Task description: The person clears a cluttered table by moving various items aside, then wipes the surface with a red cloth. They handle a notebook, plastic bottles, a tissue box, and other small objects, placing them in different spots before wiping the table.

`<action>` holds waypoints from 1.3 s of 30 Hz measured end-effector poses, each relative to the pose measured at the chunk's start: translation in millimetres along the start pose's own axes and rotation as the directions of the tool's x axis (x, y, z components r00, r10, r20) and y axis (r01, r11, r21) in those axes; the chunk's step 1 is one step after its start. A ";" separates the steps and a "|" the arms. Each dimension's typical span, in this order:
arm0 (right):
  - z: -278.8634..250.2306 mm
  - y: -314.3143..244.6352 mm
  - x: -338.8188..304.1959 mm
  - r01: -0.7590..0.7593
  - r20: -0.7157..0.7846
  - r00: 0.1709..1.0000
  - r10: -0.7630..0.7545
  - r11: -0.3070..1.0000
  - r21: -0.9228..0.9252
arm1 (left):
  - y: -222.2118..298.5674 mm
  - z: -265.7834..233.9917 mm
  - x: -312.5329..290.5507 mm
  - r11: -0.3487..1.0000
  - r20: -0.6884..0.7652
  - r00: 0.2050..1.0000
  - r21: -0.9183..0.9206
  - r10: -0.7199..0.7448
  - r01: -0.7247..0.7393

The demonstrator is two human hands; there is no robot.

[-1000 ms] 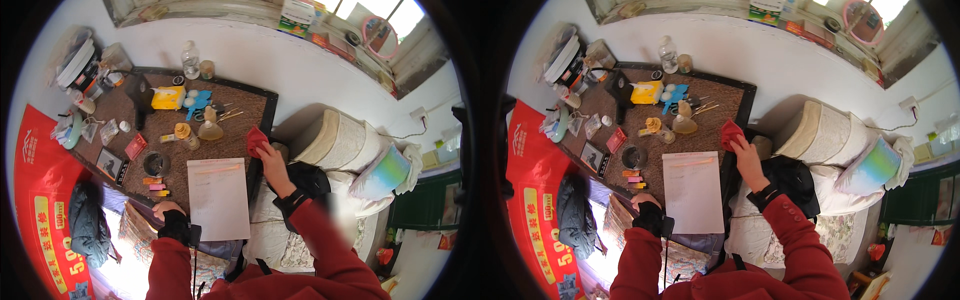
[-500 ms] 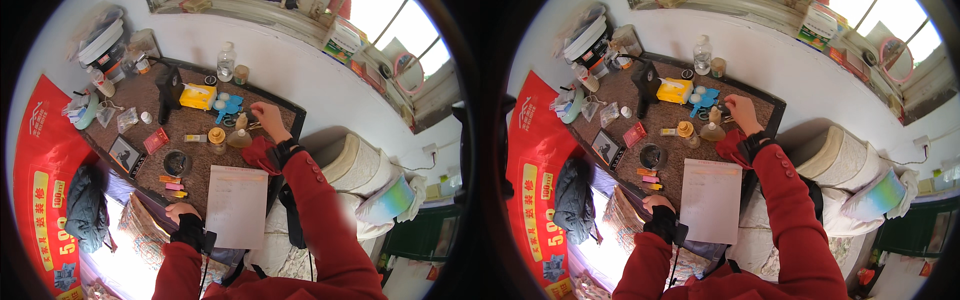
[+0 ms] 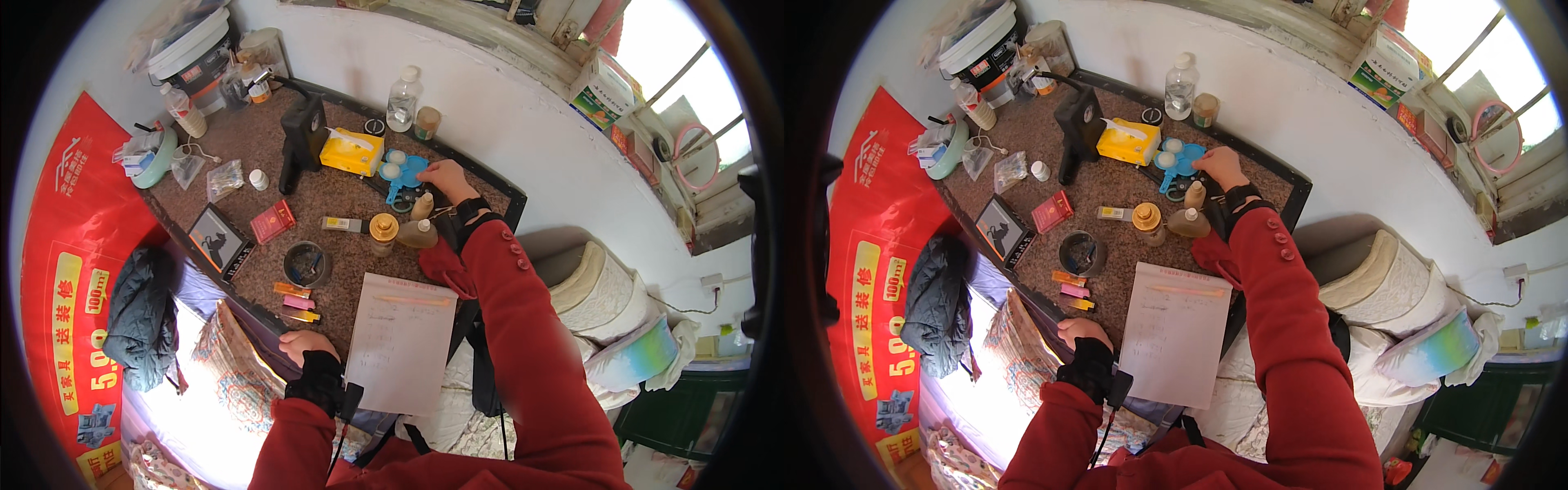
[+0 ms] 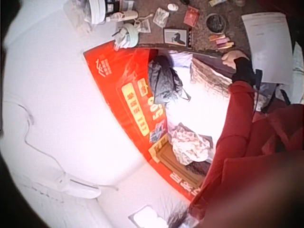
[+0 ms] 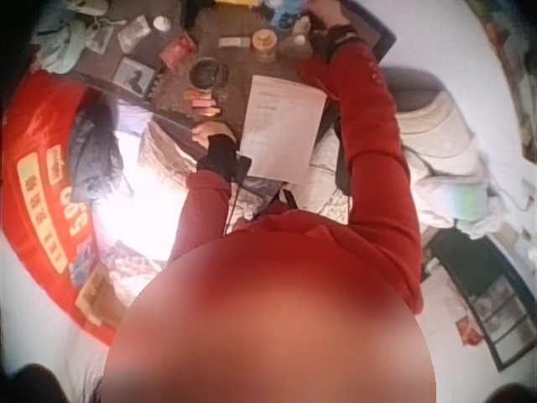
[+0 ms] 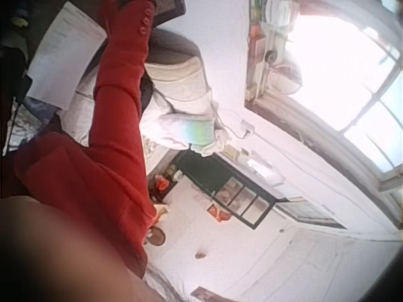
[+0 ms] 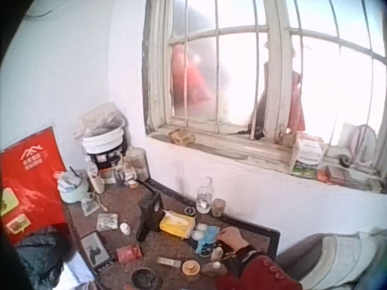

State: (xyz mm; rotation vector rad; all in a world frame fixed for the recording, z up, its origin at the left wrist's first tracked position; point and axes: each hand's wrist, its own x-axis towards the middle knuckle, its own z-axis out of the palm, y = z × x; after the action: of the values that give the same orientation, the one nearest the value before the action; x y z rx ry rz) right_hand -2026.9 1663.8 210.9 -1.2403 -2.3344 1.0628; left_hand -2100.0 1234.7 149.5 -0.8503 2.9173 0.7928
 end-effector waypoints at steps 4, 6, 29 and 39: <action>-18.0 19.5 -8.7 -0.089 -0.161 0.975 0.154 0.932 0.352 | 19.6 -23.2 -17.8 0.996 -0.018 0.998 -0.069 -0.058 0.057; -35.9 39.2 -19.9 -0.162 -0.257 0.917 0.304 0.874 0.457 | 26.9 -31.4 -22.2 0.994 -0.017 0.999 -0.098 -0.051 0.049; -11.1 -22.8 -2.7 0.271 0.196 0.953 -0.231 0.939 -0.213 | -12.7 17.1 6.1 0.995 -0.093 0.990 -0.001 0.102 -0.103; -9.0 -5.6 -10.1 0.299 0.119 0.950 -0.288 0.950 -0.090 | 2.3 1.2 -6.8 0.999 -0.137 0.990 -0.042 0.015 -0.021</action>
State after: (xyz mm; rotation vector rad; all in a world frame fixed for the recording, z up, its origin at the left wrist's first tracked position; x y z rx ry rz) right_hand -2019.3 1657.9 221.9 -0.8478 -2.5829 0.9322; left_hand -2095.4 1240.4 150.4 -0.9180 3.0413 0.8335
